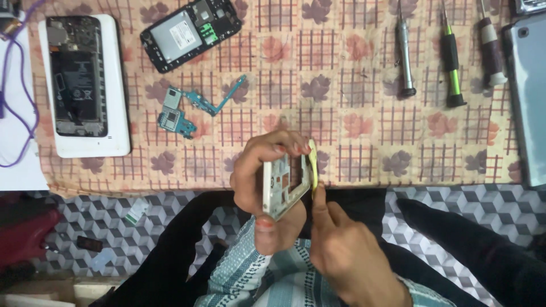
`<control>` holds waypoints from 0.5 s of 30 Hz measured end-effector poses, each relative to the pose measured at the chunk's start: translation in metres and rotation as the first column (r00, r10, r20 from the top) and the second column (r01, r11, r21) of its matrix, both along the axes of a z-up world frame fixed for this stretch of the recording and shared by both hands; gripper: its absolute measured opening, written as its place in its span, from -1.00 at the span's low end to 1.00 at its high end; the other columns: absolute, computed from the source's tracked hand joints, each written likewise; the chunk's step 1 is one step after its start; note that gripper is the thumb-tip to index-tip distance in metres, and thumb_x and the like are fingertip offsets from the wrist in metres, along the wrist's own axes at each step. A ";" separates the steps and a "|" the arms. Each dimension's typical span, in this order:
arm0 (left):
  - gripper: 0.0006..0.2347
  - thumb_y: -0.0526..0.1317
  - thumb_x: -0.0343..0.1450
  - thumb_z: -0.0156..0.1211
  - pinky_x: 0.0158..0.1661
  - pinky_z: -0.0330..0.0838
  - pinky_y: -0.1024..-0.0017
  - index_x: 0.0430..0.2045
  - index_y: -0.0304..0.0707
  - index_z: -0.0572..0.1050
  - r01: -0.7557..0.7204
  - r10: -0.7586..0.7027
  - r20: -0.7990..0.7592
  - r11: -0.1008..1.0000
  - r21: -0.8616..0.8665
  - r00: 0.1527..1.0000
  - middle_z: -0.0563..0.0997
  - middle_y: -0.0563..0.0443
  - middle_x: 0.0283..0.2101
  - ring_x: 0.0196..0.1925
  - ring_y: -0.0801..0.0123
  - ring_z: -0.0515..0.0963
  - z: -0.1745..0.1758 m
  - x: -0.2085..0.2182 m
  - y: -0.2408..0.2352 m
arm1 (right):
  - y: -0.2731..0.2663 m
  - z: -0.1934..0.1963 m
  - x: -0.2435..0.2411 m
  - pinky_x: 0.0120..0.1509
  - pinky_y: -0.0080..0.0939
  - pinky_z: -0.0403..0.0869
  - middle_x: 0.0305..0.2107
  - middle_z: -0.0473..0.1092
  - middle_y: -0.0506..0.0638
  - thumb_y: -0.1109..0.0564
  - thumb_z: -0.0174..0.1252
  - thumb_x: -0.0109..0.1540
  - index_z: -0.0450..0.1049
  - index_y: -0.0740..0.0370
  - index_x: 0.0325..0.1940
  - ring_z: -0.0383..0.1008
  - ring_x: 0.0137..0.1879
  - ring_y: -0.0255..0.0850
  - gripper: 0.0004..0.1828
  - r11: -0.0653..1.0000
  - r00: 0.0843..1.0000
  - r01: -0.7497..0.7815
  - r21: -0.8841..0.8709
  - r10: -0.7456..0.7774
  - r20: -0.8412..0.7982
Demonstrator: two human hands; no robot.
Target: The person cleans the internal components and casing of a disassembled mobile phone using a toothbrush and a screwdriver. They brush the battery area and circuit board, then clean the empty phone casing.
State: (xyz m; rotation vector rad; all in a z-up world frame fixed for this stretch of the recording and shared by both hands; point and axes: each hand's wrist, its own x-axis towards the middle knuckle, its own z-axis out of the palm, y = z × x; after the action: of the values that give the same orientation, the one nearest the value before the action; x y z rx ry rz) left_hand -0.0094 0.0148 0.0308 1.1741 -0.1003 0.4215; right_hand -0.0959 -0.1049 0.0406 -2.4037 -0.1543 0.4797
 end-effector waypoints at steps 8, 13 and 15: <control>-0.43 0.20 0.47 0.21 0.03 0.38 0.14 0.08 -0.36 0.29 0.236 -0.253 -0.008 0.911 -0.338 0.967 0.37 -0.22 -0.10 -0.07 0.13 0.40 -0.009 -0.004 0.016 | -0.031 -0.006 -0.033 -0.48 -0.12 0.56 -0.29 0.46 0.23 0.25 0.31 -0.01 0.24 0.47 0.39 0.56 -0.50 -0.03 -0.13 0.946 0.947 -0.310 0.097 0.298 0.123; -0.45 0.16 0.46 0.13 -0.14 0.40 0.16 0.07 -0.39 0.29 0.247 -0.338 -0.052 0.775 -0.581 0.940 0.37 -0.22 -0.17 -0.19 0.10 0.41 -0.020 0.011 0.033 | -0.026 -0.014 -0.006 -0.66 -0.11 0.42 -0.37 0.40 0.10 0.21 0.35 -0.04 0.33 0.46 0.34 0.42 -0.62 -0.09 -0.15 0.919 0.903 -0.388 0.072 0.363 0.228; -0.46 0.17 0.49 0.03 -0.15 0.42 0.16 0.08 -0.41 0.29 0.258 -0.377 -0.082 0.761 -0.595 0.923 0.39 -0.25 -0.17 -0.22 0.12 0.42 -0.018 0.023 0.035 | -0.025 -0.013 0.005 -0.61 -0.18 0.41 -0.40 0.37 0.00 0.24 0.31 -0.03 0.35 0.39 0.32 0.42 -0.60 -0.19 -0.19 0.937 0.893 -0.346 0.042 0.316 0.319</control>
State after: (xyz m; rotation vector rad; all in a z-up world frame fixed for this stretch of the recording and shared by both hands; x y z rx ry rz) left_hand 0.0132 0.0501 0.0126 0.5680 0.0046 0.0126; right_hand -0.0908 -0.1296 0.0278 -2.3474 -0.7211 0.2342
